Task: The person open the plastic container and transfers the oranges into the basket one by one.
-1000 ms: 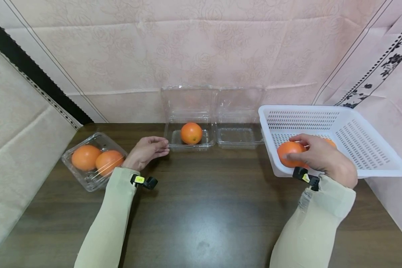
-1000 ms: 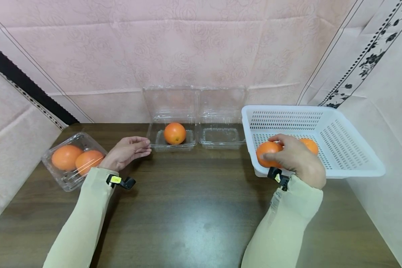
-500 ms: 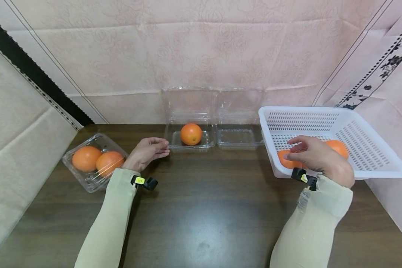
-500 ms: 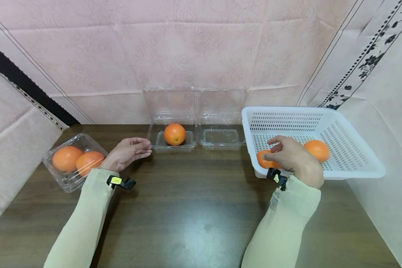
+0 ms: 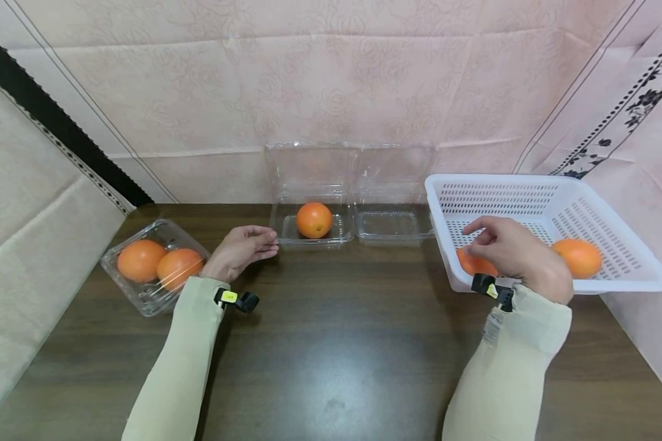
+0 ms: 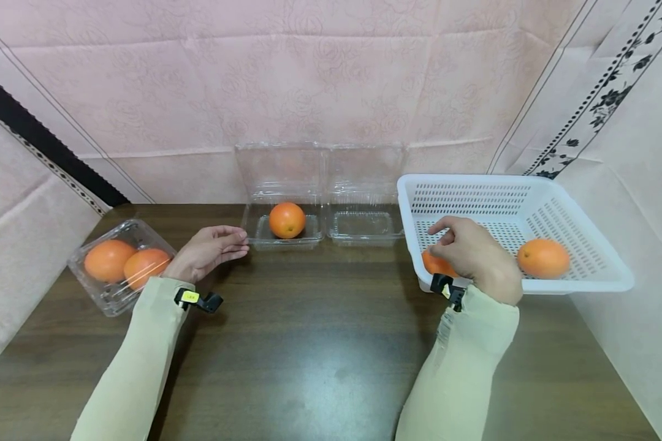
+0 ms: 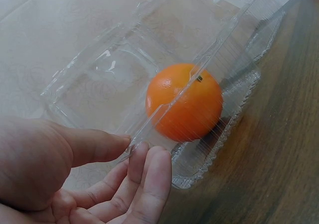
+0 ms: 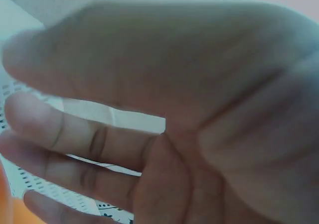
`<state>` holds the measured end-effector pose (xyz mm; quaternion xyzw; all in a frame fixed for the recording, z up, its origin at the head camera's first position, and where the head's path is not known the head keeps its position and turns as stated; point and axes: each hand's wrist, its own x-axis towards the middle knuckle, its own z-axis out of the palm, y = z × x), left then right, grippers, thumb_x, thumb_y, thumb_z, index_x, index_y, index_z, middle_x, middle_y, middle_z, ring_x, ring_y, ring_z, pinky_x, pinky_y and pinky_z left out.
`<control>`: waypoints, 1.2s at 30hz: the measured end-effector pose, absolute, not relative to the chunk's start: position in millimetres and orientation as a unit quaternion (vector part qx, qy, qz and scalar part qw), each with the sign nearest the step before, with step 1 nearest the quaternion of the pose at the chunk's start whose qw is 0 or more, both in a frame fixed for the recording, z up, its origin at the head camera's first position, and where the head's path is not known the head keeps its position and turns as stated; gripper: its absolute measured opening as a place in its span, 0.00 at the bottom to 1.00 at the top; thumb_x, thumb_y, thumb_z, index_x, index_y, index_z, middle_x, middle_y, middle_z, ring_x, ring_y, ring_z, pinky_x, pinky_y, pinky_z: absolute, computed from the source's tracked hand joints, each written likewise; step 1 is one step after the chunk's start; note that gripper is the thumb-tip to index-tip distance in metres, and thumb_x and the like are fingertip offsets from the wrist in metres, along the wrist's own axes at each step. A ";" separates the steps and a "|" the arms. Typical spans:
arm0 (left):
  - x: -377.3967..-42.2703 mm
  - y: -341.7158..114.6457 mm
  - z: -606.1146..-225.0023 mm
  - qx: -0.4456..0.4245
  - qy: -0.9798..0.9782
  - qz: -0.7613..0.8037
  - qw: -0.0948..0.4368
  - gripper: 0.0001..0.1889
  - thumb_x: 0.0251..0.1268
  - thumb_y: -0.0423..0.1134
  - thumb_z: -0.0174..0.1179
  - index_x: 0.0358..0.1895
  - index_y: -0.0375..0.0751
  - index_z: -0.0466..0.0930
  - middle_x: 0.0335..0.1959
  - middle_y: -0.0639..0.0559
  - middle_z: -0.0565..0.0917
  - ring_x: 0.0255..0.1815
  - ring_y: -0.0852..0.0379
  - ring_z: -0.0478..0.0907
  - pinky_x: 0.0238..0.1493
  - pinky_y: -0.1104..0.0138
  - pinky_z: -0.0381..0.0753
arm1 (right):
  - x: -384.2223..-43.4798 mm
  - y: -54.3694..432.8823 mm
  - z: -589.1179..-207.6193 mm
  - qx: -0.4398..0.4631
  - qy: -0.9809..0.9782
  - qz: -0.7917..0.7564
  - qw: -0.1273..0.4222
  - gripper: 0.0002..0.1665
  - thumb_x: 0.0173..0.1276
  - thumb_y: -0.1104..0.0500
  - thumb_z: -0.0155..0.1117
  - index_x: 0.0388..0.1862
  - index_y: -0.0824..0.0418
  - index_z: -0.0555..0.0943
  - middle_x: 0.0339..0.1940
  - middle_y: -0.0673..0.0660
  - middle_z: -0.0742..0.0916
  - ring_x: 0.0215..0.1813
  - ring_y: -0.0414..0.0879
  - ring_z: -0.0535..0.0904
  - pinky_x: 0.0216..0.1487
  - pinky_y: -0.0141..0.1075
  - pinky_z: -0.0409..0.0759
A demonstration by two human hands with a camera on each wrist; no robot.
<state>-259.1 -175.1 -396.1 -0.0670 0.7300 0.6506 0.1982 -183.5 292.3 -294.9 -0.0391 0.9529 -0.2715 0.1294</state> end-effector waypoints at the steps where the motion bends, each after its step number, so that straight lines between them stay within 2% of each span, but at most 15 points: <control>1: -258.9 -175.3 -396.0 -0.068 0.730 0.651 0.198 0.23 0.80 0.38 0.54 0.71 0.32 0.67 0.66 0.35 0.74 0.58 0.50 0.81 0.63 0.65 0.84 | -183.7 290.8 -294.5 -0.037 0.953 -0.271 0.129 0.23 0.76 0.58 0.61 0.67 0.62 0.75 0.50 0.65 0.81 0.45 0.54 0.76 0.33 0.36 0.79; 6: -258.6 -175.4 -395.7 -0.068 0.728 0.652 0.200 0.23 0.80 0.38 0.54 0.71 0.32 0.67 0.66 0.35 0.74 0.57 0.50 0.81 0.66 0.63 0.82 | -185.4 284.2 -293.0 -0.027 0.955 -0.272 0.118 0.20 0.77 0.61 0.57 0.65 0.60 0.76 0.48 0.64 0.81 0.43 0.54 0.75 0.29 0.37 0.79; 15: -258.7 -175.8 -395.5 -0.067 0.728 0.652 0.201 0.25 0.79 0.39 0.55 0.72 0.31 0.66 0.65 0.35 0.74 0.58 0.50 0.81 0.64 0.64 0.83 | -186.6 274.2 -288.7 -0.049 0.955 -0.277 0.099 0.19 0.75 0.59 0.62 0.63 0.55 0.80 0.48 0.63 0.84 0.47 0.56 0.76 0.30 0.36 0.78; 23: -258.9 -176.3 -395.2 -0.066 0.730 0.650 0.201 0.25 0.79 0.39 0.55 0.72 0.31 0.66 0.64 0.35 0.75 0.58 0.49 0.81 0.64 0.64 0.83 | -188.5 262.0 -286.1 -0.073 0.956 -0.279 0.057 0.18 0.73 0.61 0.65 0.60 0.57 0.84 0.48 0.61 0.88 0.52 0.57 0.79 0.44 0.35 0.83; 26: -259.3 -176.4 -395.2 -0.066 0.730 0.650 0.202 0.25 0.79 0.39 0.55 0.72 0.32 0.66 0.64 0.36 0.75 0.56 0.50 0.82 0.63 0.65 0.84 | -189.0 258.2 -285.0 -0.083 0.954 -0.283 0.049 0.17 0.73 0.62 0.65 0.59 0.57 0.84 0.52 0.63 0.87 0.52 0.58 0.81 0.48 0.42 0.87; 30: -259.8 -176.5 -395.2 -0.069 0.730 0.649 0.203 0.24 0.79 0.40 0.55 0.71 0.32 0.67 0.62 0.38 0.76 0.54 0.53 0.82 0.63 0.65 0.84 | -190.8 253.0 -284.7 -0.091 0.953 -0.288 0.041 0.16 0.74 0.62 0.64 0.59 0.58 0.85 0.56 0.63 0.87 0.55 0.59 0.82 0.54 0.50 0.87; 36: -259.8 -176.9 -395.1 -0.069 0.731 0.648 0.202 0.25 0.79 0.40 0.55 0.71 0.32 0.66 0.61 0.39 0.76 0.55 0.52 0.82 0.64 0.63 0.83 | -195.0 246.4 -285.1 -0.097 0.951 -0.290 0.031 0.17 0.74 0.62 0.64 0.59 0.58 0.84 0.54 0.62 0.88 0.56 0.58 0.81 0.53 0.49 0.87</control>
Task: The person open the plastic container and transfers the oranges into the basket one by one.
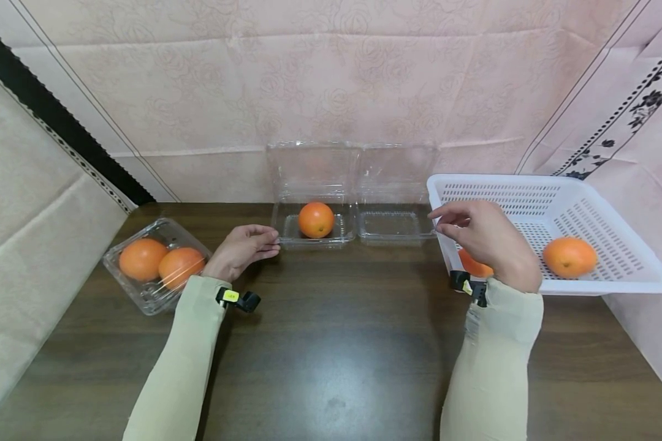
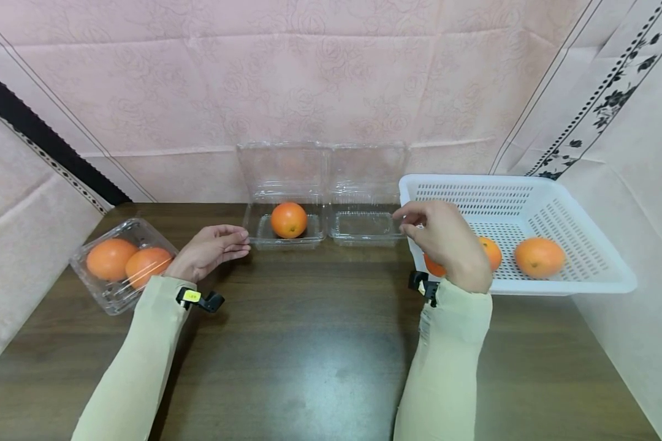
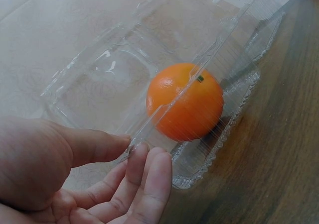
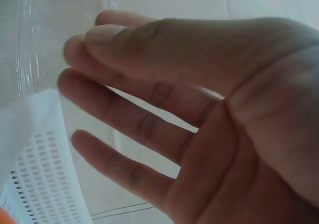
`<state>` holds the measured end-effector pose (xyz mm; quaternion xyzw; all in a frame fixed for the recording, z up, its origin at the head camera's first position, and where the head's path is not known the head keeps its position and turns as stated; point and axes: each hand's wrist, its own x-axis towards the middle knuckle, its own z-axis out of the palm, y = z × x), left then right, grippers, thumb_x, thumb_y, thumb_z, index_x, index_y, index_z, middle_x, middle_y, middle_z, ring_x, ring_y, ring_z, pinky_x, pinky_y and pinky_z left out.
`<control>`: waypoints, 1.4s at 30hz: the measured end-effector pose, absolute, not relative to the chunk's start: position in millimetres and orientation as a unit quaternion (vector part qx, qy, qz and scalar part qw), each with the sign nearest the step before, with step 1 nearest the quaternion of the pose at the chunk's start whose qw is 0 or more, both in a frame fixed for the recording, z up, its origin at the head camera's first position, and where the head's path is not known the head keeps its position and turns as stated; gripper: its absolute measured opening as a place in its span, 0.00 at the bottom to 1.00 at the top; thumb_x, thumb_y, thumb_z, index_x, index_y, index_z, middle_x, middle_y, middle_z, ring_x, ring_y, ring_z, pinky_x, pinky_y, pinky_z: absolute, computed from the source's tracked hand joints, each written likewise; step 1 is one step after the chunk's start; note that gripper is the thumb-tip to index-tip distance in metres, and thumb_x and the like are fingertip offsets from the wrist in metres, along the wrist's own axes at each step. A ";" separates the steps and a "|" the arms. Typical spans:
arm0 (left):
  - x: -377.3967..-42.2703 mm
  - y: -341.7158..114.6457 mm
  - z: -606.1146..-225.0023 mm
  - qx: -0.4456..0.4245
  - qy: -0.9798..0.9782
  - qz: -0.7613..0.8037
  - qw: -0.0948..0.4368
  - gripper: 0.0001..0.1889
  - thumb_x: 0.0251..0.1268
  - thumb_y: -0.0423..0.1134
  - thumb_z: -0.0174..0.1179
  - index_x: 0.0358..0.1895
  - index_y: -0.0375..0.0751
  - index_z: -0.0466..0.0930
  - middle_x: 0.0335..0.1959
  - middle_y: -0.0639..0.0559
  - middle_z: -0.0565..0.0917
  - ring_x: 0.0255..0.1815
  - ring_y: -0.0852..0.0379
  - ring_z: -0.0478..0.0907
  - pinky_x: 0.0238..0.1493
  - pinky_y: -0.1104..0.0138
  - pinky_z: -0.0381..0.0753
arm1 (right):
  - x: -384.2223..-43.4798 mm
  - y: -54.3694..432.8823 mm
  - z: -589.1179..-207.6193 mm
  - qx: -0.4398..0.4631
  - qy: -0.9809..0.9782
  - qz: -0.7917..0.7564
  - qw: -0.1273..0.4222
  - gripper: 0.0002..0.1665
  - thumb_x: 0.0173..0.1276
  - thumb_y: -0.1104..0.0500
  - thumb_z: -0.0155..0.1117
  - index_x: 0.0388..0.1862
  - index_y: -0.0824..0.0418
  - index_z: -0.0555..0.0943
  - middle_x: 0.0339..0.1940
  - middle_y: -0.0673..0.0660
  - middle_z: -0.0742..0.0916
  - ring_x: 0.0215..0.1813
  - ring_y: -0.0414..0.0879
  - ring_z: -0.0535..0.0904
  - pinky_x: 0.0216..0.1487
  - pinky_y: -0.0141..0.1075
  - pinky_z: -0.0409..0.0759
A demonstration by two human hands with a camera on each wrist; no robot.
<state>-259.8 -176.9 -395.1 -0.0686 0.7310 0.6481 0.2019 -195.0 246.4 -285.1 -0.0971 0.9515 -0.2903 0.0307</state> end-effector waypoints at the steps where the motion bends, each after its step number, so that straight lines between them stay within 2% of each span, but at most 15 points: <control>1: -259.7 -176.8 -395.1 -0.068 0.731 0.648 0.202 0.25 0.79 0.40 0.55 0.72 0.32 0.66 0.61 0.39 0.76 0.55 0.52 0.82 0.64 0.63 0.83 | -195.4 245.4 -285.0 -0.098 0.951 -0.290 0.030 0.17 0.74 0.62 0.65 0.60 0.58 0.84 0.53 0.62 0.88 0.56 0.59 0.81 0.53 0.50 0.87; 4: -259.4 -176.7 -394.9 -0.066 0.732 0.648 0.201 0.25 0.79 0.40 0.56 0.72 0.32 0.66 0.62 0.37 0.76 0.55 0.51 0.82 0.64 0.63 0.83 | -196.9 242.7 -285.1 -0.109 0.950 -0.290 0.024 0.19 0.72 0.61 0.66 0.61 0.58 0.83 0.53 0.62 0.88 0.57 0.59 0.81 0.55 0.53 0.86; 8: -259.2 -176.9 -394.9 -0.064 0.733 0.647 0.201 0.25 0.79 0.40 0.55 0.71 0.32 0.66 0.63 0.37 0.75 0.57 0.50 0.81 0.63 0.65 0.84 | -198.6 238.3 -285.3 -0.110 0.947 -0.301 0.031 0.23 0.71 0.59 0.68 0.64 0.57 0.81 0.58 0.63 0.86 0.60 0.61 0.80 0.60 0.57 0.84; 14: -259.5 -176.9 -395.3 -0.068 0.731 0.649 0.202 0.24 0.79 0.40 0.55 0.70 0.33 0.67 0.62 0.38 0.76 0.58 0.50 0.81 0.63 0.65 0.84 | -203.1 229.7 -286.5 -0.102 0.949 -0.295 0.038 0.29 0.69 0.56 0.70 0.68 0.58 0.77 0.65 0.65 0.81 0.65 0.64 0.75 0.61 0.60 0.82; 19: -259.1 -177.1 -395.5 -0.064 0.732 0.648 0.200 0.25 0.79 0.41 0.56 0.71 0.32 0.67 0.61 0.38 0.76 0.57 0.50 0.82 0.63 0.65 0.84 | -207.9 224.1 -288.5 -0.108 0.955 -0.276 0.022 0.31 0.67 0.57 0.72 0.68 0.59 0.77 0.67 0.65 0.79 0.66 0.65 0.73 0.63 0.62 0.79; 26: -259.2 -177.2 -395.8 -0.064 0.732 0.649 0.199 0.24 0.79 0.40 0.56 0.71 0.32 0.67 0.62 0.37 0.76 0.57 0.50 0.81 0.64 0.64 0.84 | -213.1 219.1 -290.8 -0.138 0.953 -0.269 0.001 0.35 0.64 0.57 0.74 0.70 0.60 0.76 0.65 0.64 0.80 0.66 0.61 0.73 0.69 0.60 0.74; 32: -260.1 -176.6 -395.6 -0.064 0.731 0.650 0.198 0.25 0.79 0.40 0.55 0.71 0.32 0.66 0.61 0.38 0.77 0.58 0.48 0.81 0.61 0.66 0.85 | -217.2 212.6 -292.9 -0.146 0.950 -0.274 -0.001 0.38 0.63 0.58 0.76 0.71 0.59 0.74 0.68 0.63 0.79 0.69 0.61 0.72 0.73 0.60 0.71; 42: -259.0 -176.7 -395.9 -0.061 0.732 0.649 0.198 0.24 0.79 0.40 0.55 0.71 0.32 0.66 0.60 0.39 0.77 0.59 0.48 0.81 0.65 0.62 0.83 | -223.4 199.8 -300.0 -0.161 0.946 -0.281 0.003 0.40 0.62 0.60 0.76 0.72 0.60 0.73 0.74 0.61 0.74 0.75 0.60 0.67 0.78 0.59 0.66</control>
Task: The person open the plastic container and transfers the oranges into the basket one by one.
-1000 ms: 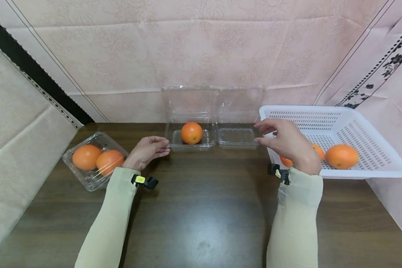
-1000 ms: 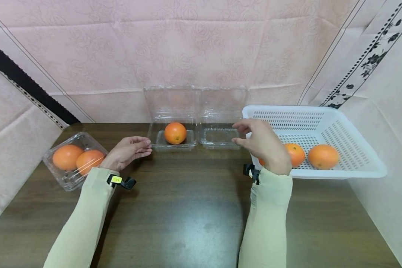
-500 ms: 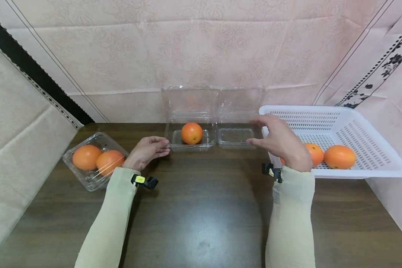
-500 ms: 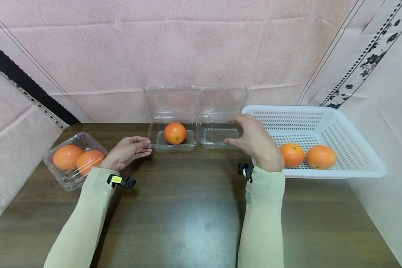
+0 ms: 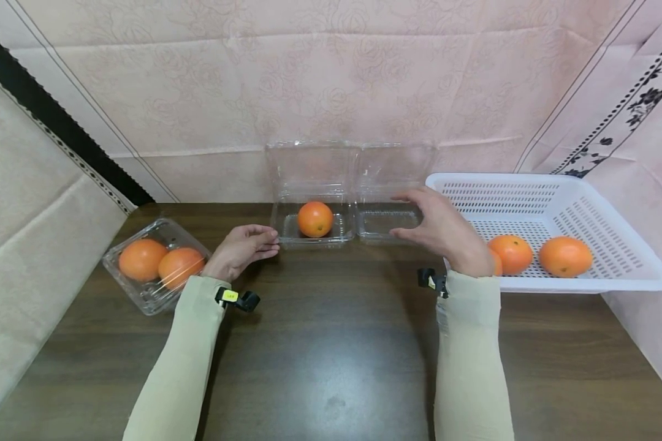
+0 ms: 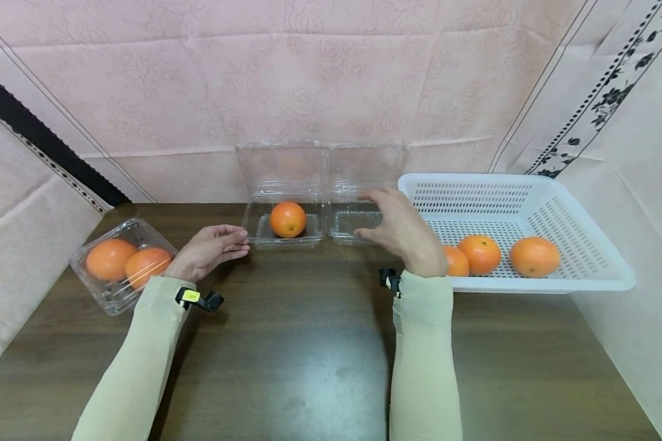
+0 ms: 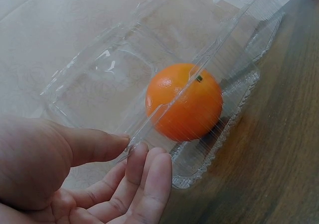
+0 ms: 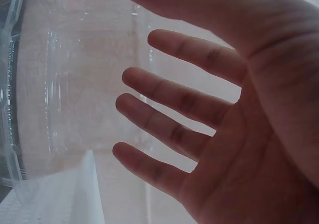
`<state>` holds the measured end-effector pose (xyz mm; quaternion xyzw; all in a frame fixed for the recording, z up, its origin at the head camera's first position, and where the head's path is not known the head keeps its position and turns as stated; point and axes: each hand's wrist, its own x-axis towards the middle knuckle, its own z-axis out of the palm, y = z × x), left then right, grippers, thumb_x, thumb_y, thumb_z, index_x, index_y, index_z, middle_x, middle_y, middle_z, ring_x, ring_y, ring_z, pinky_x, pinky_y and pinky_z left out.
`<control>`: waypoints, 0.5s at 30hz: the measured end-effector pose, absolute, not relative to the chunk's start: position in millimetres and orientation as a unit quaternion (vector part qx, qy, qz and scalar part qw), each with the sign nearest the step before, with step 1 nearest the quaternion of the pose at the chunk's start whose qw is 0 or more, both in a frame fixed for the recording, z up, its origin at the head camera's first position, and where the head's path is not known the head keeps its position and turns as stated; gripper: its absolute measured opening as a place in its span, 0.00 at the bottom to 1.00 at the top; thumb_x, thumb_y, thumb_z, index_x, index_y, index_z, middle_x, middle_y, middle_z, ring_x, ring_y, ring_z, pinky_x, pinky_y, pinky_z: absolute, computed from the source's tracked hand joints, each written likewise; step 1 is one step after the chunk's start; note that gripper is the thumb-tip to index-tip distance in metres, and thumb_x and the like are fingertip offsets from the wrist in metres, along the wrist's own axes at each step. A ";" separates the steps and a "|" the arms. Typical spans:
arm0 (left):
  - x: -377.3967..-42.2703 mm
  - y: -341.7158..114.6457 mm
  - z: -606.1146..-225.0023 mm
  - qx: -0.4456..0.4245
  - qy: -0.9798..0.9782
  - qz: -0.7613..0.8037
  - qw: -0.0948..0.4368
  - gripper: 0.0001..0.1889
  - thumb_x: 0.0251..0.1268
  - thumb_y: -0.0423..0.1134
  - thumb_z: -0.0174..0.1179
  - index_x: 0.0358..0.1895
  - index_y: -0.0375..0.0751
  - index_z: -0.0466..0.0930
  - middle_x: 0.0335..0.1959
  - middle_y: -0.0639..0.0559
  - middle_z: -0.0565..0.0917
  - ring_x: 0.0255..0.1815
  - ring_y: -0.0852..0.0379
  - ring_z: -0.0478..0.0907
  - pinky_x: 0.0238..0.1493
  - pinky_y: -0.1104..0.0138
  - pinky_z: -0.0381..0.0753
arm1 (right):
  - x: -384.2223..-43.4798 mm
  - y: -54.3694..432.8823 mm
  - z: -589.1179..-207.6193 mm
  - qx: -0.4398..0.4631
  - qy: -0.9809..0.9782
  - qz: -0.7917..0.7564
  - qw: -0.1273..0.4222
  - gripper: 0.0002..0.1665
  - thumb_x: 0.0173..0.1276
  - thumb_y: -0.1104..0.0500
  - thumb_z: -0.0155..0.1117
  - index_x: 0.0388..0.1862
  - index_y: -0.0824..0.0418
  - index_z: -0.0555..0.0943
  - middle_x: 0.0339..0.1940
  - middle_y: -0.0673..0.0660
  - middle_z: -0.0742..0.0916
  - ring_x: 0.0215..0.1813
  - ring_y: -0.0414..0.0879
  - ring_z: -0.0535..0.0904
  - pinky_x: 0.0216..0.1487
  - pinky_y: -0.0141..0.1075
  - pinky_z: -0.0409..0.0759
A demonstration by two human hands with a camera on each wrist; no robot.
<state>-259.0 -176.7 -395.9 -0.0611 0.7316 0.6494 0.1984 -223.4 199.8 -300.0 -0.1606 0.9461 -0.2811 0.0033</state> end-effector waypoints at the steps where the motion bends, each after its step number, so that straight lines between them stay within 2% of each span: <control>1: -258.9 -176.8 -395.7 -0.061 0.732 0.650 0.198 0.24 0.79 0.40 0.55 0.71 0.32 0.66 0.60 0.39 0.77 0.59 0.48 0.81 0.65 0.63 0.83 | -223.8 198.6 -300.2 -0.161 0.947 -0.278 0.002 0.40 0.62 0.59 0.77 0.72 0.60 0.73 0.75 0.61 0.74 0.75 0.60 0.67 0.78 0.59 0.67; 9: -258.6 -177.3 -394.8 -0.059 0.730 0.652 0.198 0.25 0.79 0.40 0.55 0.71 0.32 0.66 0.61 0.38 0.76 0.56 0.50 0.81 0.62 0.65 0.84 | -225.9 191.2 -301.8 -0.157 0.951 -0.267 -0.002 0.42 0.63 0.57 0.77 0.74 0.56 0.71 0.77 0.59 0.72 0.76 0.59 0.66 0.77 0.60 0.69; 15: -258.3 -177.9 -395.8 -0.055 0.727 0.654 0.201 0.26 0.79 0.40 0.55 0.72 0.31 0.65 0.62 0.37 0.75 0.57 0.50 0.82 0.61 0.66 0.85 | -228.8 183.2 -304.7 -0.170 0.948 -0.269 -0.015 0.42 0.62 0.56 0.78 0.74 0.55 0.72 0.77 0.58 0.72 0.77 0.56 0.64 0.79 0.56 0.67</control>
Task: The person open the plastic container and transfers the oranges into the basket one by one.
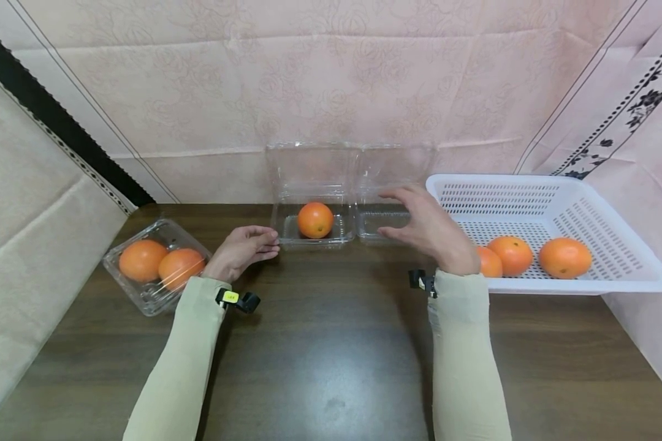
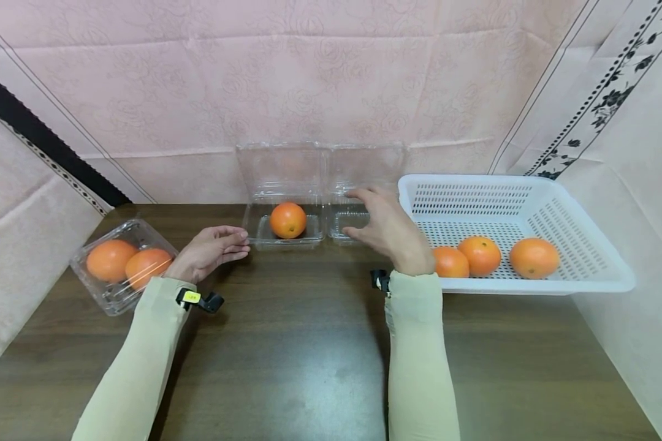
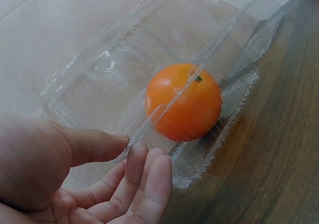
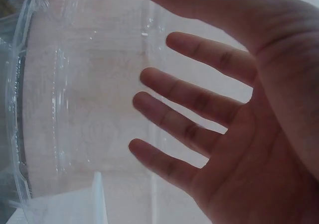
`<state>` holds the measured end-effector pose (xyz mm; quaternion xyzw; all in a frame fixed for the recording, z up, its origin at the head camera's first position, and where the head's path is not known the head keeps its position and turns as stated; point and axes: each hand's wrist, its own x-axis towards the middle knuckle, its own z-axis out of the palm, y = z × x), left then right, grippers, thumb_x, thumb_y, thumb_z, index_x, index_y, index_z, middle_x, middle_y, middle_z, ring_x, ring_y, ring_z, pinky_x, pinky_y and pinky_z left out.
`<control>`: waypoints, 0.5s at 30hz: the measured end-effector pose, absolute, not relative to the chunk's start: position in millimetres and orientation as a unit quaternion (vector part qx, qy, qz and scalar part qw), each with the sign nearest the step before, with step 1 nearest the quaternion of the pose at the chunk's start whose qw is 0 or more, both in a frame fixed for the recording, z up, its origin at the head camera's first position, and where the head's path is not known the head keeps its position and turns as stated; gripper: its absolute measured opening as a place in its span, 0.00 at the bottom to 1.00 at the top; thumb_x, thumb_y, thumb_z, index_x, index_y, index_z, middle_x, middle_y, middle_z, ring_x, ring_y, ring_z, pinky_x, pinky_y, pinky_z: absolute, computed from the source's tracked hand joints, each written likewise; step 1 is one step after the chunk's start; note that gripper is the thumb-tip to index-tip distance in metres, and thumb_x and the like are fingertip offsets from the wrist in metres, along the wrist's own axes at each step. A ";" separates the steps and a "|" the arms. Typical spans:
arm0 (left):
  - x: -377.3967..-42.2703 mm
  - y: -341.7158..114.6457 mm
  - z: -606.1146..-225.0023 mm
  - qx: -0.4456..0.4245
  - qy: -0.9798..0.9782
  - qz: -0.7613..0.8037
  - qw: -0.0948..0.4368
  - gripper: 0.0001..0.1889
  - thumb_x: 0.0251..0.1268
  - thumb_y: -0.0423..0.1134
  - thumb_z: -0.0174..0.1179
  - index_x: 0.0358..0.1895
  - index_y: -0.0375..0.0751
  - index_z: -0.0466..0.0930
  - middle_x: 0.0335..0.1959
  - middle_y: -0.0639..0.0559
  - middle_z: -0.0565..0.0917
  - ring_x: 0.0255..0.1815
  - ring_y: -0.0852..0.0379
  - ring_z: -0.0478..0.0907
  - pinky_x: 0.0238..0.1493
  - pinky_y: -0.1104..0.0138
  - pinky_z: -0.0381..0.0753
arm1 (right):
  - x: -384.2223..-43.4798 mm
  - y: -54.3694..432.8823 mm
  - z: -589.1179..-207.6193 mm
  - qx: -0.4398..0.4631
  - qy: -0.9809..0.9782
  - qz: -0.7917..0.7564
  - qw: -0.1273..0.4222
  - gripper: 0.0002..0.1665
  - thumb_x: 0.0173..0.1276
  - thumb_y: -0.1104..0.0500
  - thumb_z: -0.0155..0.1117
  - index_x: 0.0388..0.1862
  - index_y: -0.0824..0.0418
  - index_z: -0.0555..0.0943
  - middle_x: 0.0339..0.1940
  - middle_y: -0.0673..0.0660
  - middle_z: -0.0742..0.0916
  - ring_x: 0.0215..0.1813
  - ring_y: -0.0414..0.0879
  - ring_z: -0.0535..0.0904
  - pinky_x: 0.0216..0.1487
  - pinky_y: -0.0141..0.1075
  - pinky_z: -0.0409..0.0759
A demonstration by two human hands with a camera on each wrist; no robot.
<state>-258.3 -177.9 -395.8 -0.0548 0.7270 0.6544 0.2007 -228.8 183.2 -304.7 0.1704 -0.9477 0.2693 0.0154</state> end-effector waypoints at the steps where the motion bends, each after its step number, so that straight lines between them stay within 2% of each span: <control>1: -258.1 -177.8 -396.5 -0.053 0.726 0.655 0.200 0.25 0.79 0.40 0.55 0.72 0.31 0.65 0.61 0.37 0.76 0.56 0.50 0.82 0.61 0.66 0.85 | -229.7 181.7 -305.6 0.173 -0.948 0.267 0.020 0.41 0.62 0.55 0.78 0.73 0.55 0.72 0.76 0.57 0.72 0.78 0.56 0.64 0.80 0.55 0.67; 7: -257.9 -176.6 -399.2 -0.046 0.724 0.661 0.194 0.23 0.80 0.38 0.53 0.71 0.28 0.66 0.59 0.37 0.77 0.55 0.51 0.84 0.64 0.62 0.84 | -233.2 172.0 -308.9 0.189 -0.947 0.258 0.034 0.41 0.61 0.53 0.78 0.72 0.55 0.74 0.73 0.58 0.74 0.76 0.56 0.63 0.79 0.53 0.66; 15: -257.1 -176.3 -397.7 -0.050 0.726 0.658 0.193 0.23 0.81 0.38 0.52 0.71 0.29 0.66 0.64 0.34 0.75 0.56 0.49 0.83 0.62 0.64 0.85 | -234.5 162.9 -310.9 0.202 -0.942 0.265 0.044 0.41 0.60 0.52 0.80 0.71 0.52 0.74 0.68 0.55 0.76 0.71 0.53 0.70 0.76 0.51 0.72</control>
